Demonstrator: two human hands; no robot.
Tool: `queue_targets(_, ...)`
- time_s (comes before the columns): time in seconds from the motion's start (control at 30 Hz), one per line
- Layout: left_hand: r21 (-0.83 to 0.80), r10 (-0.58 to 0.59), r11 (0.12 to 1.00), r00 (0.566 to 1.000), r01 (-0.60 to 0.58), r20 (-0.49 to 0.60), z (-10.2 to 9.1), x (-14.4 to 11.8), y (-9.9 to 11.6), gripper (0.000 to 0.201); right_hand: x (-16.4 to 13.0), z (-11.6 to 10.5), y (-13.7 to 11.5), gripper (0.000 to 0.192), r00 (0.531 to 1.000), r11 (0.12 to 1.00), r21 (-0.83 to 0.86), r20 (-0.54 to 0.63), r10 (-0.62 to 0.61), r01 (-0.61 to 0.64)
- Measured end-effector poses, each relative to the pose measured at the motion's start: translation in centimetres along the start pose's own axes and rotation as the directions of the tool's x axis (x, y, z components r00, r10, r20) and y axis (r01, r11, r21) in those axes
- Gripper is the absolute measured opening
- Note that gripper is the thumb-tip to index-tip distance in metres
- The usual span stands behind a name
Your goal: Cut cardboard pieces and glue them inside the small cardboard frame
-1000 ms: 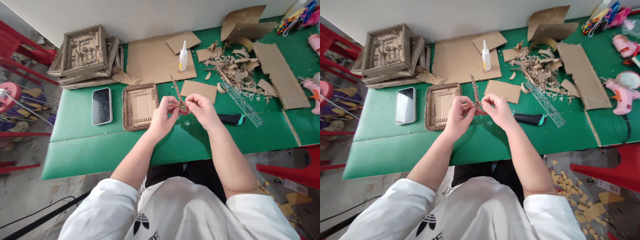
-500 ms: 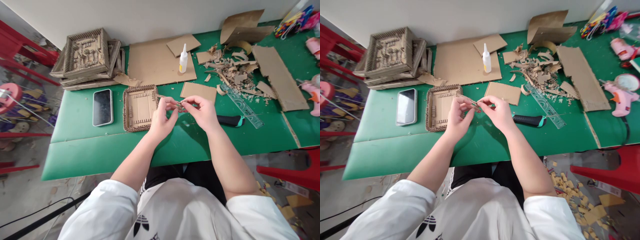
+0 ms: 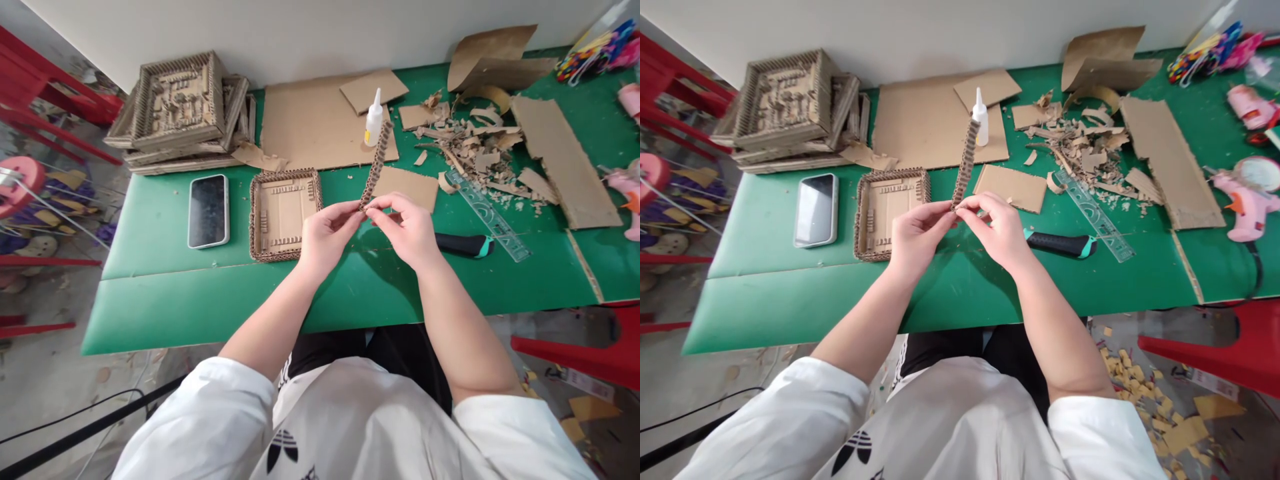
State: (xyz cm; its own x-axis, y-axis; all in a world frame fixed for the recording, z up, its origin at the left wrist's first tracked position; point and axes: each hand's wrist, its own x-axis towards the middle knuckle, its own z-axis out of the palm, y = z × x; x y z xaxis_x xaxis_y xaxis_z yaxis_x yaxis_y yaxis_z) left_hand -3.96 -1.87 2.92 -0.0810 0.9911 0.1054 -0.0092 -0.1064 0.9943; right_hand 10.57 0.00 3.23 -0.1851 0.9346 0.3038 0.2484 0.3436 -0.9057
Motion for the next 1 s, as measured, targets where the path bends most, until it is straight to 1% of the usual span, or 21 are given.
queue_targets(0.1, 0.011, 0.008, 1.000, 1.000, -0.008, 0.003, 0.00, -0.07, 0.00, 0.019, 0.04, -0.01, 0.12, 0.016, 0.996, 0.990, 0.114, 0.028, 0.083, -0.086)
queue_targets(0.23, 0.007, 0.006, 1.000, 0.999, -0.006, 0.031, -0.04, -0.04, 0.01, 0.019, 0.22, -0.03, 0.36, 0.019, 0.976, 0.926, 0.308, 0.085, 0.200, -0.217)
queue_targets(0.37, 0.014, 0.002, 1.000, 0.999, -0.002, 0.048, -0.02, -0.04, 0.16, 0.020, 0.43, 0.02, 0.51, 0.019, 0.962, 0.858, 0.435, 0.099, 0.255, -0.273)
queue_targets(0.43, 0.040, 0.001, 0.999, 0.998, -0.003, 0.057, 0.01, -0.09, 0.24, 0.021, 0.46, -0.01, 0.48, 0.019, 0.960, 0.846, 0.456, 0.100, 0.261, -0.277)
queue_targets(0.5, 0.111, 0.022, 0.993, 0.998, -0.028, 0.059, 0.01, -0.18, 0.28, 0.022, 0.42, -0.06, 0.36, 0.018, 0.964, 0.868, 0.422, 0.092, 0.248, -0.263)
queue_targets(0.57, 0.237, 0.079, 0.968, 0.996, -0.087, 0.043, -0.03, -0.25, 0.28, 0.020, 0.31, -0.09, 0.18, 0.017, 0.978, 0.924, 0.320, 0.060, 0.200, -0.209)
queue_targets(0.63, 0.380, 0.154, 0.913, 0.988, -0.151, 0.023, -0.09, -0.31, 0.25, 0.020, 0.16, -0.03, 0.02, 0.016, 0.995, 0.982, 0.162, 0.008, 0.096, -0.096)
queue_targets(0.67, 0.436, 0.190, 0.882, 0.982, -0.177, 0.015, -0.12, -0.33, 0.23, 0.020, 0.08, 0.05, -0.03, 0.015, 0.999, 0.997, 0.076, -0.016, 0.030, -0.029)
queue_targets(0.77, 0.509, 0.246, 0.832, 0.969, -0.221, 0.018, -0.12, -0.35, 0.22, 0.021, -0.10, 0.35, 0.00, 0.007, 0.985, 0.981, -0.126, -0.069, -0.157, 0.147)
queue_targets(0.83, 0.504, 0.232, 0.838, 0.972, -0.212, 0.023, -0.09, -0.35, 0.27, 0.020, -0.14, 0.46, 0.09, 0.006, 0.972, 0.964, -0.181, -0.095, -0.215, 0.195)
queue_targets(0.9, 0.471, 0.181, 0.865, 0.983, -0.176, 0.034, -0.10, -0.33, 0.33, 0.019, -0.10, 0.40, 0.16, 0.005, 0.975, 0.969, -0.171, -0.100, -0.199, 0.180)
queue_targets(1.0, 0.363, 0.091, 0.925, 0.993, -0.111, 0.073, -0.22, -0.25, 0.35, 0.020, 0.06, 0.01, 0.18, 0.003, 0.997, 0.997, -0.049, -0.044, -0.060, 0.058)
